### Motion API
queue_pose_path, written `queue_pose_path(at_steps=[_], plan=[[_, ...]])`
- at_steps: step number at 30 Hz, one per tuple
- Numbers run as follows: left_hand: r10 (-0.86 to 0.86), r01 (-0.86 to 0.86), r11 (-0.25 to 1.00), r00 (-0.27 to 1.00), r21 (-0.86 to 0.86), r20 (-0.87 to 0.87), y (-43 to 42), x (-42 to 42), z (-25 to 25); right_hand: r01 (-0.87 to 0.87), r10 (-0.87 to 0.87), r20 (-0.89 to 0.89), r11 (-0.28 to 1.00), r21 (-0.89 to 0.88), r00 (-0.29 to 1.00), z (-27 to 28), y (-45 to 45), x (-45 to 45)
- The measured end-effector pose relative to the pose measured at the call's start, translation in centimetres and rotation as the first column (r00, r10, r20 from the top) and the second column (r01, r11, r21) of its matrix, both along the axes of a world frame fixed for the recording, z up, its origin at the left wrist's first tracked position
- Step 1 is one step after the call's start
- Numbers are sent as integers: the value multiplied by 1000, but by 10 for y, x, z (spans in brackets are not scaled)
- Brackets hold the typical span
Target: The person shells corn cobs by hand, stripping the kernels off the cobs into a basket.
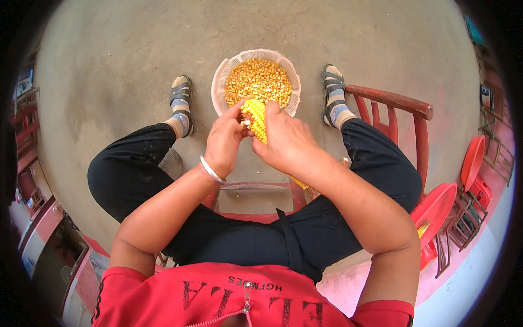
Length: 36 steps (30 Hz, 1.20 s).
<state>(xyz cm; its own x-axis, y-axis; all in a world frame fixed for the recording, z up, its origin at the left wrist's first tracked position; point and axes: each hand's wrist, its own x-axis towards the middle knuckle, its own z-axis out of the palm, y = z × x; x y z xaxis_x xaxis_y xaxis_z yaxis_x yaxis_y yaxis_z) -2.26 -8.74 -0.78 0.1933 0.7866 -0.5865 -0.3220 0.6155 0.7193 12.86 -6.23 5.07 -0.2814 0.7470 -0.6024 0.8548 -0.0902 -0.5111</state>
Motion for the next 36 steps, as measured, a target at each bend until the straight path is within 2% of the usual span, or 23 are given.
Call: queue_pose_path(at_steps=[1, 3, 5, 7, 14, 16, 17, 19, 23, 25, 29, 31, 32, 34, 35, 36], plan=[[54, -47, 996, 993, -72, 104, 3, 0, 1, -1, 1, 0, 1000, 0, 1000, -1, -1, 1], [59, -48, 991, 994, -121, 89, 9, 3, 8, 5, -5, -1, 998, 60, 1000, -6, -3, 3], [65, -51, 984, 995, -172, 73, 9, 6, 8, 11, -11, 1, 999, 49, 1000, -3, -2, 1], [5, -6, 999, 1000, -52, -16, 6, 8, 1, 18, -18, 4, 999, 37, 1000, -3, -2, 1], [-61, 65, 997, 994, 39, -88, -4, 6, -11, 30, -30, -1, 999, 42, 1000, -10, -8, 5], [15, -14, 999, 999, -30, 30, -5, 7, -13, 31, -31, -6, 999, 39, 999, -11, -8, 7], [14, -13, 999, 999, -29, 31, -4, 6, -15, 33, -33, -6, 999, 32, 999, -10, -7, 7], [58, -41, 990, 991, -136, 123, 1, 4, -13, 36, -35, -7, 999, 26, 999, -9, -6, 8], [76, -56, 989, 987, -137, 142, 9, 3, -3, 16, -18, 18, 998, 56, 1000, -7, -4, 7], [-2, 11, 987, 998, -163, 55, 12, 6, 1, 13, -14, 27, 998, 60, 1000, -6, -2, 7], [-8, 13, 979, 1000, -204, 25, 12, 6, 4, 19, -18, 27, 1000, -25, 999, -9, 3, 9], [-52, 31, 976, 994, -217, -93, 12, 6, 1, 24, -21, 39, 998, -60, 999, -10, 5, 10], [-49, 29, 976, 995, -216, -91, 14, 5, -2, 26, -22, 42, 995, -100, 999, -10, 6, 10], [-151, 116, 982, 956, -147, -252, 18, 2, -7, 26, -20, 44, 991, -135, 999, -11, 9, 10], [-149, 115, 983, 956, -144, -253, 19, 0, -8, 32, -28, 32, 987, -155, 999, -12, 9, 10], [-167, 141, 974, 976, -179, -140, 20, -2, -8, 39, -36, 21, 984, -176, 999, -15, 8, 10]])
